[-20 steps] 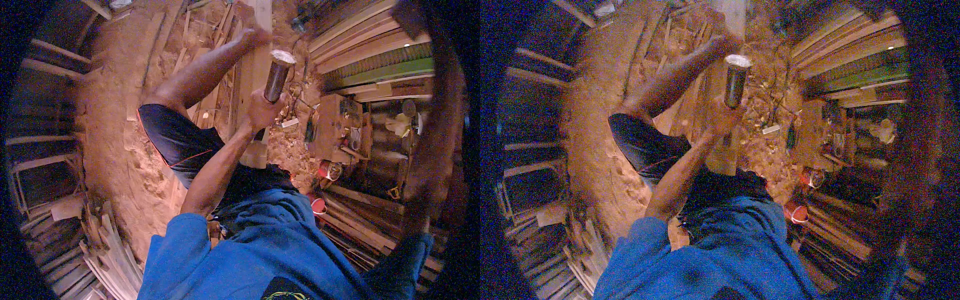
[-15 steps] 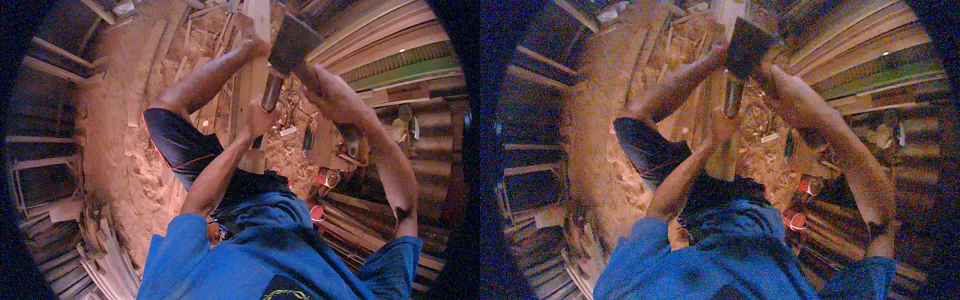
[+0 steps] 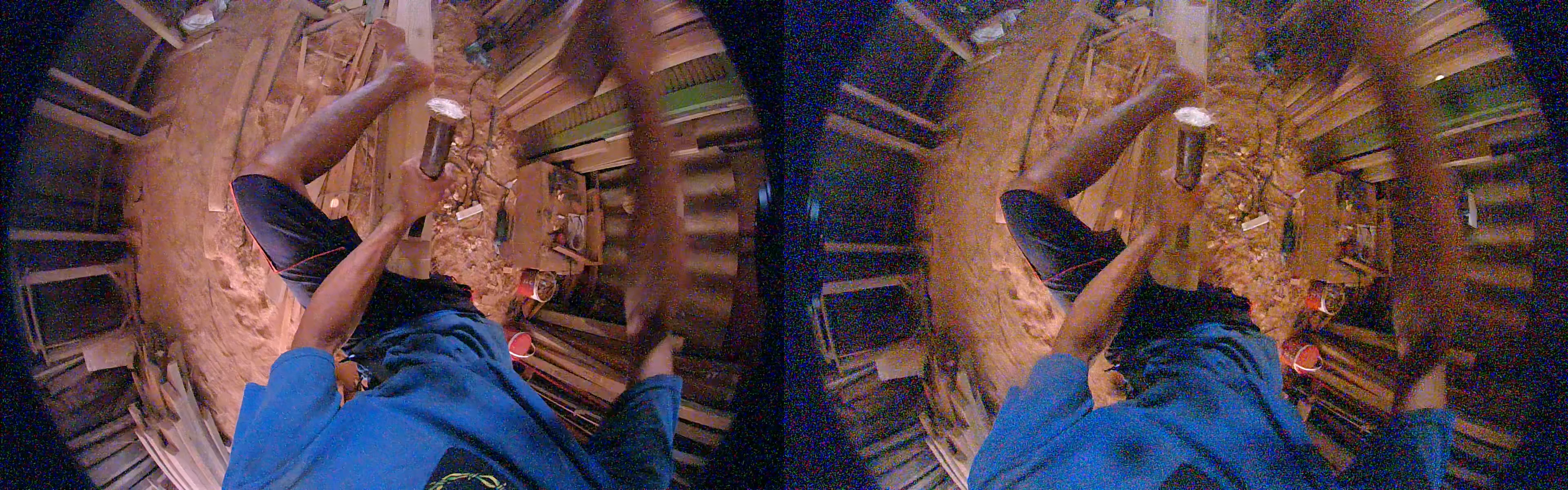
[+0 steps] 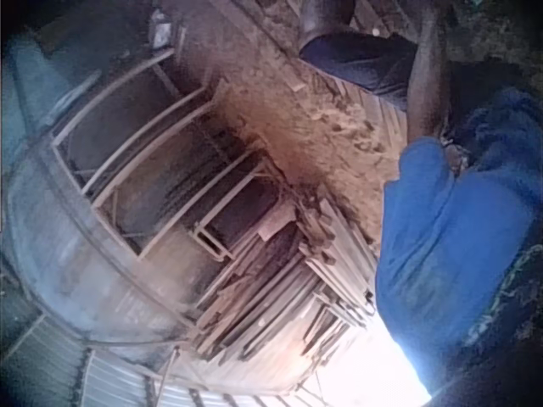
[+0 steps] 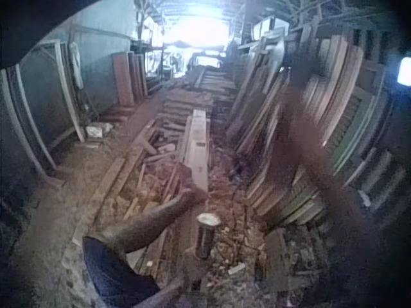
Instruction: The person uses a hand axe to shape a cylindrical wooden piece, striking it repeatedly to remove material. After shaping, the person uses an orbital sander to smooth the surface of a long wooden plank.
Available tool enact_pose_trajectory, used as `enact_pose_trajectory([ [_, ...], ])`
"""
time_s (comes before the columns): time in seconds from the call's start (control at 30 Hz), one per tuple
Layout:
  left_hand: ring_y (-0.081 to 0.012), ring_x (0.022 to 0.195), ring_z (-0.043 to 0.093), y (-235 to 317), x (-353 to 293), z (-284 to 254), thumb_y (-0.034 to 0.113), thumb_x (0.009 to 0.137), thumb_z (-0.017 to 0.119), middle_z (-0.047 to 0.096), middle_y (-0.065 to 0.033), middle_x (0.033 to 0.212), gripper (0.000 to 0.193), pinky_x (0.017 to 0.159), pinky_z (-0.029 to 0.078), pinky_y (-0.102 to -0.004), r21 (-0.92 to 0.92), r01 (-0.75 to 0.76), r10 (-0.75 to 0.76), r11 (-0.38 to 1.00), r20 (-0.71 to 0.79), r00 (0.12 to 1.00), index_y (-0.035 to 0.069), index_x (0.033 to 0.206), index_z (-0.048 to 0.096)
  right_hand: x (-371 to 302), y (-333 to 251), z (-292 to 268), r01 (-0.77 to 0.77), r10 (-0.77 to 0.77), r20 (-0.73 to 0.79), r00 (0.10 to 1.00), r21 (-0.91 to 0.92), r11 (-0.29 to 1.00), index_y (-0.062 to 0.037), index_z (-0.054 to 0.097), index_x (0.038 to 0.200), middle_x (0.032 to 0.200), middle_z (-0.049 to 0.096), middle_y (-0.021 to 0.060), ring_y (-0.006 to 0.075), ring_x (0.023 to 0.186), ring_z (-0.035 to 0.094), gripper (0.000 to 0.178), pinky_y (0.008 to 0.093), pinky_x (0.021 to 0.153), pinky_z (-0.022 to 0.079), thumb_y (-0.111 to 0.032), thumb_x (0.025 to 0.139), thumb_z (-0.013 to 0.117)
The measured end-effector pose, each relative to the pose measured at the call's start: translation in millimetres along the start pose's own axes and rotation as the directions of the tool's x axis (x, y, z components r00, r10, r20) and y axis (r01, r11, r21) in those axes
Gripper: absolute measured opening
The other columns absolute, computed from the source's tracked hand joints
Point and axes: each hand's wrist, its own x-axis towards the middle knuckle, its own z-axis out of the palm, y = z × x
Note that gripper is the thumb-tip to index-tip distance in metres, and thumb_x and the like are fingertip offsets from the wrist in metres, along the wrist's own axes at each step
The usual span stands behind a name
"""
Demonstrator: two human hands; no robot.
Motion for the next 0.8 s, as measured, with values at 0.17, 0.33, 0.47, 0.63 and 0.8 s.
enact_pose_trajectory([
  [0.17,-0.0126,0.052,0.058,-5.4,-9.6,1.8,0.022,0.087,0.072,0.059,-0.0030,0.059,0.023,0.050,0.048,-0.0347,0.135,-0.148,0.156,0.980,-0.049,0.987,0.003,0.076,0.062,-113.1,-29.0,53.7,-0.578,-0.041,0.748,0.662,0.544,0.608,-0.0015,0.055,0.122,0.097,0.061,0.0080,0.0190,0.084,0.059,0.032,0.0341,0.071,0.048,-0.014,0.094,0.063],
  [0.33,-0.0118,0.052,0.054,-8.0,-7.4,-7.9,0.022,0.085,0.072,0.056,-0.0022,0.058,0.024,0.050,0.046,-0.0351,0.213,-0.140,0.145,0.967,-0.008,0.989,0.003,0.075,0.062,-81.6,-29.0,26.5,-0.668,0.107,0.703,0.703,0.602,0.437,-0.0047,0.055,0.106,0.069,0.052,-0.0013,0.0075,0.051,0.051,0.020,0.0264,0.044,0.045,-0.020,0.096,0.064],
  [0.47,-0.0106,0.052,0.053,-1.4,-9.7,-7.4,0.021,0.085,0.072,0.055,-0.0016,0.057,0.024,0.048,0.044,-0.0344,0.289,-0.051,0.046,0.956,0.025,0.999,0.004,0.074,0.060,-61.7,-36.0,34.8,-0.506,0.234,0.480,0.845,0.581,0.637,-0.0016,0.056,0.119,0.084,0.063,0.0098,0.0206,0.062,0.063,0.031,0.0348,0.057,0.054,-0.022,0.096,0.061],
  [0.63,-0.0099,0.050,0.051,4.5,-13.8,-0.6,0.019,0.085,0.072,0.056,-0.0002,0.057,0.022,0.047,0.043,-0.0328,0.196,-0.082,0.092,0.977,-0.047,0.995,0.004,0.072,0.060,-111.1,-40.6,57.8,-0.406,-0.001,0.593,0.805,0.552,0.728,0.0004,0.049,0.135,0.104,0.067,0.0195,0.0333,0.084,0.069,0.049,0.0402,0.075,0.055,-0.021,0.093,0.063],
  [0.8,-0.0115,0.055,0.054,-5.2,-44.0,-6.3,0.017,0.082,0.073,0.059,-0.0014,0.062,0.018,0.051,0.045,-0.0324,0.238,-0.060,0.035,0.969,0.109,0.993,0.005,0.074,0.061,-176.5,-65.0,32.4,-0.859,0.281,0.813,0.510,0.496,0.125,-0.0017,0.054,0.117,0.083,0.064,0.0068,0.0188,0.060,0.062,0.038,0.0318,0.055,0.052,-0.027,0.092,0.068],
])
